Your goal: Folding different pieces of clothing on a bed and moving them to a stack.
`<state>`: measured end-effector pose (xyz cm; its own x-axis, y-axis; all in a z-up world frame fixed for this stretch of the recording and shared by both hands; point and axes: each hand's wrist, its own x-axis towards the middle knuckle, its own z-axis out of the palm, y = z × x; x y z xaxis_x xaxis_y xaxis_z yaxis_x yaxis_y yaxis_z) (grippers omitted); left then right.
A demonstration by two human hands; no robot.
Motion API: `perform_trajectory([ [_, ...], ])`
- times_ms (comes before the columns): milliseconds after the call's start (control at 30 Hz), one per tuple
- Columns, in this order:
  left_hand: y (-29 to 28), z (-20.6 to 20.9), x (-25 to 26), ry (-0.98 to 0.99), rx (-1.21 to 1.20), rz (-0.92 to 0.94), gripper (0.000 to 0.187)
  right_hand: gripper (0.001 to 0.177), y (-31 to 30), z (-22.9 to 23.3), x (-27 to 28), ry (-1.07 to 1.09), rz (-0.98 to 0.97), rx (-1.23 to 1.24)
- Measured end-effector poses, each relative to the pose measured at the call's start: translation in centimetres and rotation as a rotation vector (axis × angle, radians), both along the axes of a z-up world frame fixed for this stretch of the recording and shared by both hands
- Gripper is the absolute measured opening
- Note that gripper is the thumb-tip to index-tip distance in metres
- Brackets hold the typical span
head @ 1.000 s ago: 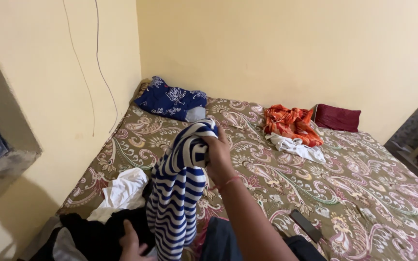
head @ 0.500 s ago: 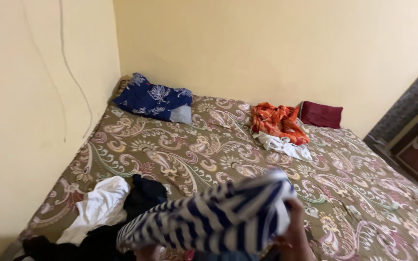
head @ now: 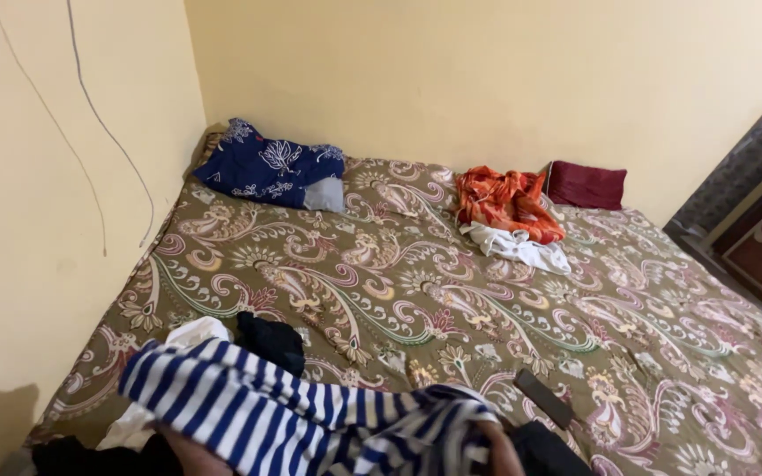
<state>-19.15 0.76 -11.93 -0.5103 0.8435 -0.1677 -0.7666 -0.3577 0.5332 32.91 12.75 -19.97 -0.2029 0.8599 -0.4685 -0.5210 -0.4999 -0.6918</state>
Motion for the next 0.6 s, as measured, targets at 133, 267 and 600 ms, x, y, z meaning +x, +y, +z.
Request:
perform_trajectory([
  [133,5.3,0.5,1.9,0.109,0.073,0.012,0.059,0.045,0.7,7.0,-12.3,0.035,0.042,-0.163],
  [267,7.4,-1.6,11.5,0.947,-0.058,-0.267,0.061,0.044,-1.1,8.3,-19.8,0.363,0.123,-0.197],
  [600,2.7,7.4,17.5,1.623,-0.173,-0.191,0.026,0.045,-6.8,16.0,-20.2,0.033,0.313,0.351],
])
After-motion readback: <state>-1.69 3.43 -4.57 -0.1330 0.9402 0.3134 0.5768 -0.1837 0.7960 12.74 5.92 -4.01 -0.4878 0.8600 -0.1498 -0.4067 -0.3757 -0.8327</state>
